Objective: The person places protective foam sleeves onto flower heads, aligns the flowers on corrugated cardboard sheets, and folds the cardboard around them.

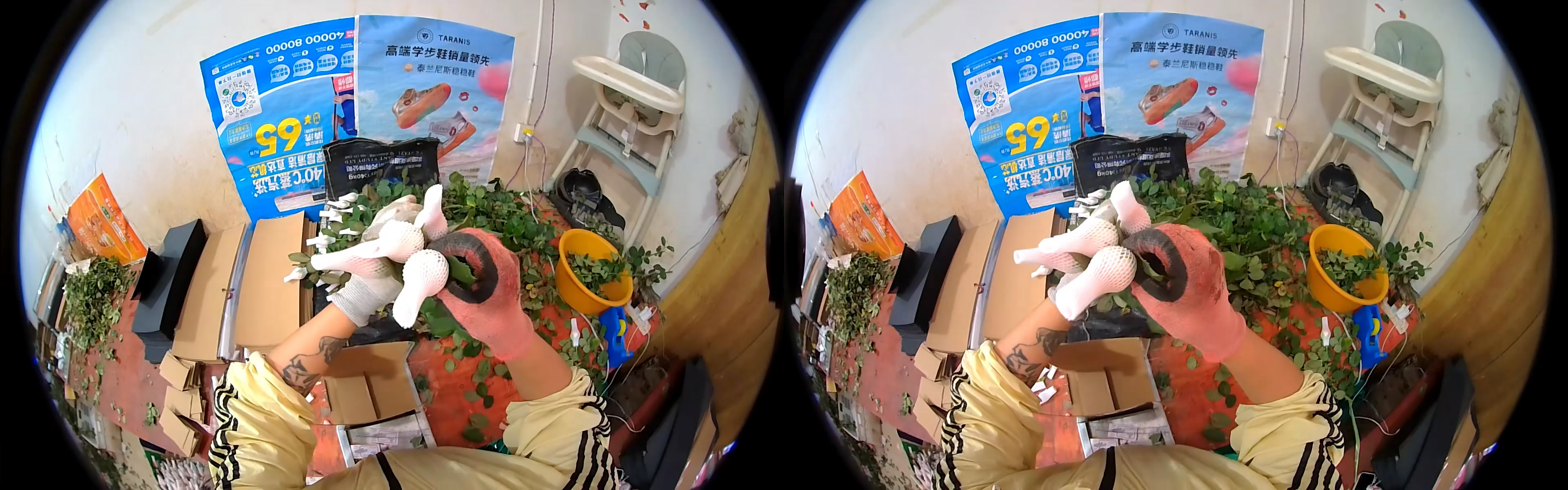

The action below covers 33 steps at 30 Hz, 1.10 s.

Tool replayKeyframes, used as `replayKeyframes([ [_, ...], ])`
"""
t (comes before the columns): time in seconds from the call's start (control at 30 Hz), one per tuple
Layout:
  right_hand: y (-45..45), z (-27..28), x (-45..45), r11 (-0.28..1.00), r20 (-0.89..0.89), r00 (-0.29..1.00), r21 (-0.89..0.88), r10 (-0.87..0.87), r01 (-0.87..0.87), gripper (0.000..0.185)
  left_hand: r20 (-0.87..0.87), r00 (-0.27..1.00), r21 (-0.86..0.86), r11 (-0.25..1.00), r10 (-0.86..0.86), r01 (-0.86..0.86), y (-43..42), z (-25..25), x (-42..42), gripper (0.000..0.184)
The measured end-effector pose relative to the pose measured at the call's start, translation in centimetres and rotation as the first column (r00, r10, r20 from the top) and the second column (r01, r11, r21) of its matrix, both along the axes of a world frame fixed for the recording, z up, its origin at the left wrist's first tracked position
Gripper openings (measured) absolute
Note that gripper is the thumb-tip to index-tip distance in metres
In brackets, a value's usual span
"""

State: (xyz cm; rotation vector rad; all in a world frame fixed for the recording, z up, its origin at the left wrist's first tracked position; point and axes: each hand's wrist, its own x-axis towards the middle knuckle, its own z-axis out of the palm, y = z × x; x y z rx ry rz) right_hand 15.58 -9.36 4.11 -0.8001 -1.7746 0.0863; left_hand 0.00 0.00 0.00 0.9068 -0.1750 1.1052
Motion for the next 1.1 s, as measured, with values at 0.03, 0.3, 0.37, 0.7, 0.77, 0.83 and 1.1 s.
replayKeyframes([
  [0.03, 0.4, -0.5, 0.2, 0.994, -0.081, 0.991, 0.01, 0.109, -0.108, 0.037, -0.2, 0.945, 0.18, 0.957, 0.26, -0.225, -0.7, 0.6, -0.1, 0.062],
  [0.3, 1.9, -5.1, 3.9, 0.884, -0.583, 0.694, 0.097, 0.423, -0.458, 0.063, -0.274, 0.69, 0.92, 0.392, 0.67, -0.016, 0.2, 1.5, -1.7, 0.022],
  [0.37, 2.0, -5.4, 4.2, 0.938, -0.745, 0.656, -0.131, 0.121, -0.322, 0.056, -0.554, 0.682, 0.715, 0.693, 0.477, 0.096, -1.0, 1.9, -2.9, 0.05],
  [0.7, 0.8, -6.5, 12.7, 0.924, -0.547, 0.814, 0.175, -0.197, 0.341, 0.035, -0.415, 0.084, 0.783, 0.402, 0.906, -0.475, 0.9, -0.1, -7.7, 0.037],
  [0.77, 0.2, -5.0, 15.2, 0.932, -0.586, 0.77, 0.066, -0.253, 0.356, 0.034, -0.501, 0.276, 0.528, 0.542, 0.82, -0.653, 3.3, -2.3, -11.8, 0.033],
  [0.83, 0.0, -3.4, 18.0, 0.952, -0.607, 0.746, -0.055, -0.272, 0.302, 0.032, -0.456, 0.207, 0.62, 0.476, 0.865, -0.623, 4.2, -4.5, -15.5, 0.031],
  [1.1, 2.0, 3.2, 37.4, 0.891, -0.445, 0.796, -0.382, -0.411, 0.247, 0.036, -0.517, 0.611, -0.167, 0.629, 0.6, -0.759, 4.0, -11.4, -21.7, 0.03],
])
